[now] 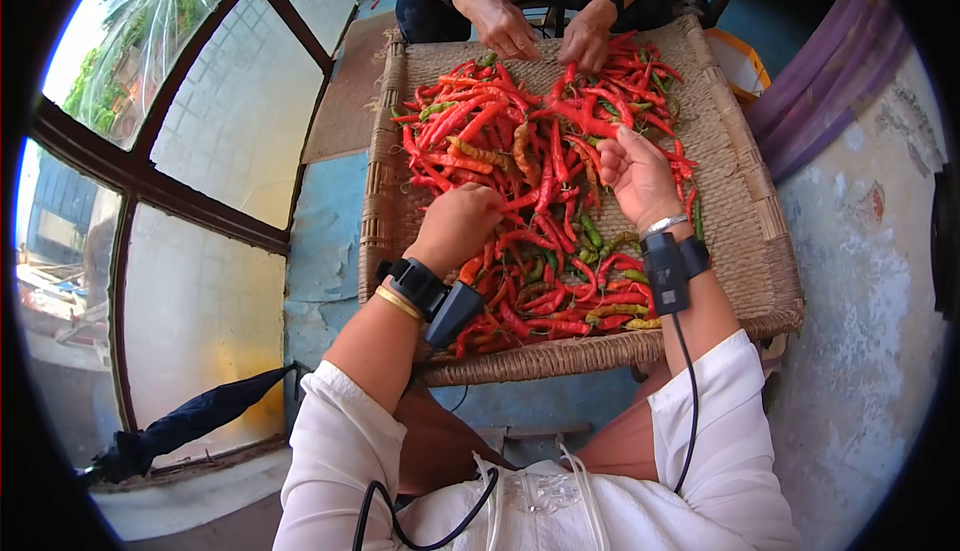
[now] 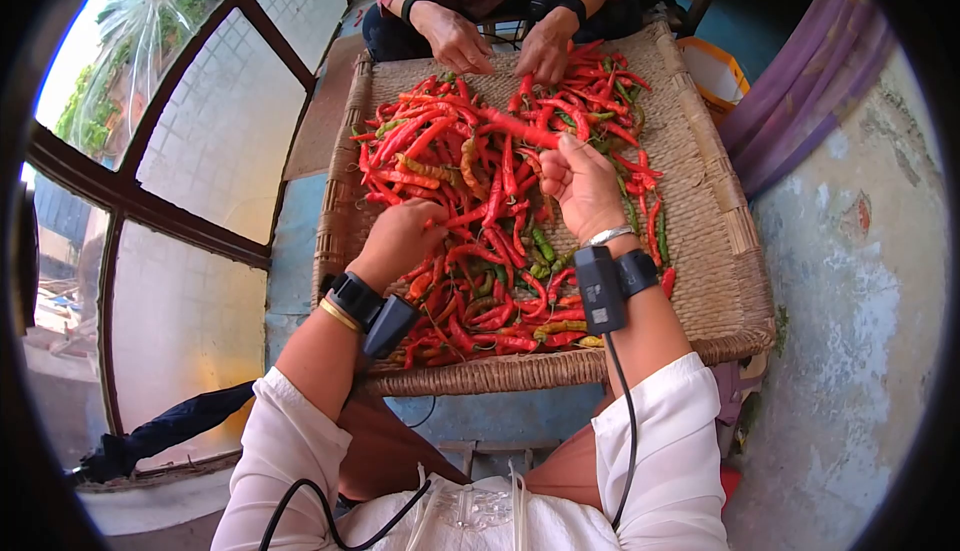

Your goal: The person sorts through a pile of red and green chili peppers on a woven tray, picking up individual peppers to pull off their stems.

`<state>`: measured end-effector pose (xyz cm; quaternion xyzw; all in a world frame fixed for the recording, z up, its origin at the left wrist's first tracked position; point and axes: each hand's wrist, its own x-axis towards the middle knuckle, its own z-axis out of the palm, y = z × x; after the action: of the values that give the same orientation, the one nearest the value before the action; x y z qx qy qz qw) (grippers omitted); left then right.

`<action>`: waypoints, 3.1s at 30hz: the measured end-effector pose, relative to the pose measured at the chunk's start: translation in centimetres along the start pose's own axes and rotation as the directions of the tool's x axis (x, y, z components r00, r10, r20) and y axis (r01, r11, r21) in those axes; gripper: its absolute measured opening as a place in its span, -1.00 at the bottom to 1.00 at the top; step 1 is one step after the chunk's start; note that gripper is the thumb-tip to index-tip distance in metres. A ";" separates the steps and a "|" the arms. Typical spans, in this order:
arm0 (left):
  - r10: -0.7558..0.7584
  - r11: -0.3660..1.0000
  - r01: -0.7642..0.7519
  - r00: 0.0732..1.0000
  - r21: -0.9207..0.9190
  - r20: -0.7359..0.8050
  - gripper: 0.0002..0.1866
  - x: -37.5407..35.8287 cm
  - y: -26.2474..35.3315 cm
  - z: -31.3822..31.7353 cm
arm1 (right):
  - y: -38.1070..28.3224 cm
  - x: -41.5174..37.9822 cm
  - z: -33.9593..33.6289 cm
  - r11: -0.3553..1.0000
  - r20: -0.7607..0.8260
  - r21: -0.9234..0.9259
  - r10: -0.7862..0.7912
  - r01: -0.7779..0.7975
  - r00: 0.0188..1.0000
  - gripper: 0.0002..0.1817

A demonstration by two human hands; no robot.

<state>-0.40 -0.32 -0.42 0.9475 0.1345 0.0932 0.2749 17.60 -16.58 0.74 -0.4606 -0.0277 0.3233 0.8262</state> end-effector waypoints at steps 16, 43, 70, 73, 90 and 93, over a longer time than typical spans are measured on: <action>-0.057 0.998 0.052 0.984 0.035 0.170 -0.78 -0.4 -0.7 1.2 | 4.4 -1.3 0.9 0.105 0.642 -0.765 0.029 0.636 0.766 -0.75; 0.193 0.938 -0.239 0.961 -0.250 -0.196 -0.61 0.3 2.3 -0.1 | 1.9 -3.2 3.7 0.609 0.529 -0.676 0.009 0.415 0.849 -0.86; 0.003 1.000 -0.009 0.954 0.017 0.300 -0.72 -0.3 1.0 0.6 | 4.1 -0.4 -0.6 -0.071 0.655 -0.756 -0.089 0.651 0.750 -0.66; -0.046 0.998 0.053 0.976 -0.030 0.214 -0.74 -0.1 1.8 0.1 | 3.7 -0.5 0.1 0.059 0.600 -0.797 -0.036 0.601 0.799 -0.68; -0.129 0.991 0.130 0.991 -0.028 0.043 -0.76 -0.2 1.1 0.2 | -1.3 0.7 -0.9 0.963 0.260 -0.248 0.174 -0.108 0.950 -0.81; -0.096 0.994 0.101 0.988 -0.042 0.121 -0.77 -0.1 0.6 0.7 | -1.4 0.8 -1.1 0.974 -0.001 -0.156 0.168 -0.166 0.986 -0.70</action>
<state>-0.19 -1.18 -0.69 0.9367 0.1622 0.0261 0.3093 19.36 -17.51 1.00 -0.5225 -0.0192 0.3912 0.7574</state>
